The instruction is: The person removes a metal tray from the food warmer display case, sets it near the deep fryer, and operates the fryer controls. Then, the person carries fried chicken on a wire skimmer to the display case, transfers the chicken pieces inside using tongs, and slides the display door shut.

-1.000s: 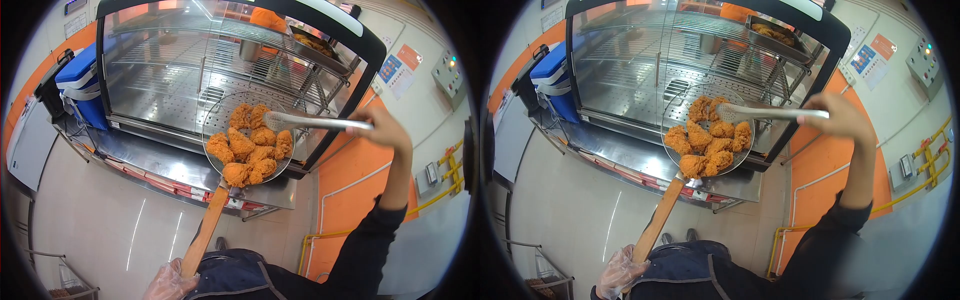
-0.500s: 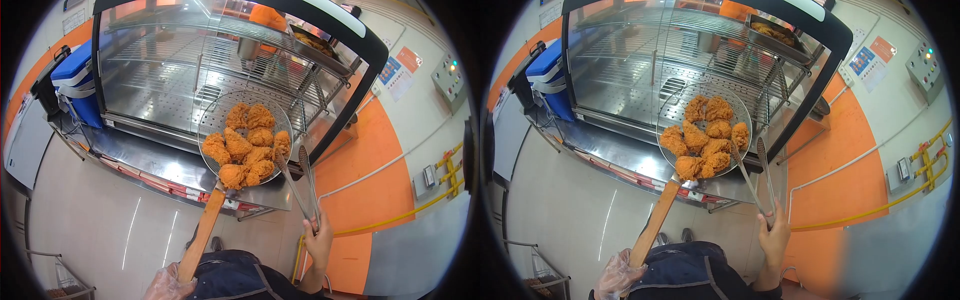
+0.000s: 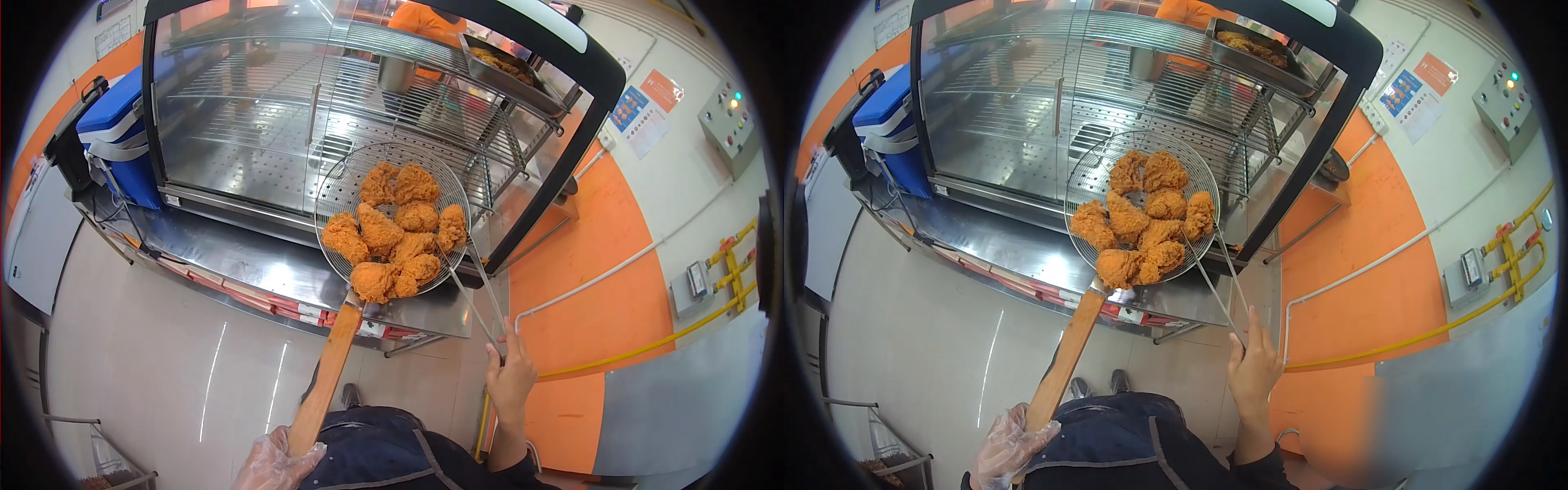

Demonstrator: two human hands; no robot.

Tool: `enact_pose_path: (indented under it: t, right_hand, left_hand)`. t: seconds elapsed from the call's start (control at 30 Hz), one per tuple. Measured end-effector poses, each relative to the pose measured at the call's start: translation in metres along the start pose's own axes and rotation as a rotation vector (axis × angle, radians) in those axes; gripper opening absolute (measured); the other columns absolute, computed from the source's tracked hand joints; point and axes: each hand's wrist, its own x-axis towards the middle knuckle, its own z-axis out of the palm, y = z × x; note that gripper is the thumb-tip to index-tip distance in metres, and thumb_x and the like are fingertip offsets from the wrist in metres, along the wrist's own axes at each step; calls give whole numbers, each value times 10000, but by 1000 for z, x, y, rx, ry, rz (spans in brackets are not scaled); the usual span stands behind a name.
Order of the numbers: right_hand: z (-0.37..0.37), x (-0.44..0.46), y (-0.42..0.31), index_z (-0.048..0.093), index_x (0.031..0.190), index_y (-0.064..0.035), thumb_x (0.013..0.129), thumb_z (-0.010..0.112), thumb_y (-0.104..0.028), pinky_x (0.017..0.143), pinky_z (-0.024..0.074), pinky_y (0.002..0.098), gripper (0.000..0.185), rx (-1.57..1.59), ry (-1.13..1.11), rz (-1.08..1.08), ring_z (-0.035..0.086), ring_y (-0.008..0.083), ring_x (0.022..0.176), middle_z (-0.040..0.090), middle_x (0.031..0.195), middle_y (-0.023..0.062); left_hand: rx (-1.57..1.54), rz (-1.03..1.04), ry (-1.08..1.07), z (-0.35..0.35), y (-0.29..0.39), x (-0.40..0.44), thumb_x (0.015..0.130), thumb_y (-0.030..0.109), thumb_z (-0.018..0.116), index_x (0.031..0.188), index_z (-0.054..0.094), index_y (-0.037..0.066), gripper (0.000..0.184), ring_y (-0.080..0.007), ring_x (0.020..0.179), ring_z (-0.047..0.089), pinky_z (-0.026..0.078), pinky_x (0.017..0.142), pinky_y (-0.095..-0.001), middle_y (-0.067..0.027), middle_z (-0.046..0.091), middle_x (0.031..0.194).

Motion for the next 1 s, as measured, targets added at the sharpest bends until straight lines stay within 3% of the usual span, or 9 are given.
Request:
enact_pose_path:
  t: [0.4,0.47,0.5,0.53,0.6,0.63,0.73,0.83,1.0]
  right_hand:
    - [39,5,-15,509,1229,0,822,606,-142,638,473,387,441,105,127,-11,624,317,761,617,849,160]
    - [51,10,10,515,1216,26,825,620,-137,570,451,334,437,247,172,-80,587,225,647,620,785,133]
    - [55,13,20,518,1210,39,826,627,-134,535,440,308,435,319,190,-115,568,180,590,621,754,119]
    - [46,15,17,518,1211,42,828,632,-138,502,416,279,438,469,89,10,541,143,562,616,750,102]
    - [22,19,5,517,1213,47,832,643,-146,436,370,222,445,760,-120,271,485,70,505,607,743,68]
    - [21,20,8,521,1212,42,834,643,-147,421,345,203,440,821,-125,280,460,54,487,600,738,56]
    - [17,26,16,528,1212,34,842,640,-151,395,297,168,429,945,-150,301,413,25,455,585,728,33]
    - [10,29,17,525,1214,40,849,634,-157,401,302,171,429,924,-180,300,416,26,462,584,724,34]
    - [12,28,15,519,1218,46,854,631,-164,407,315,172,435,830,-128,271,404,23,461,585,719,38]
  left_hand:
    - [116,111,32,2,4,-3,766,334,698,890,602,-9,377,-220,590,504,410,574,-344,-127,517,634]
    - [129,128,38,3,4,-3,773,338,697,893,609,-7,375,-225,592,500,407,575,-347,-132,511,637]
    - [263,342,83,9,-24,3,786,325,688,919,616,22,339,-244,609,491,404,583,-354,-133,502,667]
    - [398,556,127,13,-39,6,798,313,679,945,624,52,305,-262,627,483,401,592,-360,-134,493,697]
    - [213,368,7,7,-24,0,818,304,652,985,626,108,259,-296,664,465,395,613,-383,-145,482,765]
    - [121,275,-51,4,-19,-1,828,300,638,1005,627,136,241,-313,683,456,391,624,-395,-151,477,799]
    - [491,632,68,6,-35,-3,835,321,631,1027,604,94,298,-314,755,464,388,671,-399,-160,486,843]
    - [228,230,-29,5,-18,-6,845,315,622,1053,610,118,287,-303,810,461,382,712,-384,-164,484,845]
    - [131,-48,-44,3,0,-6,842,290,625,1100,613,170,285,-302,846,457,380,734,-370,-165,490,847]
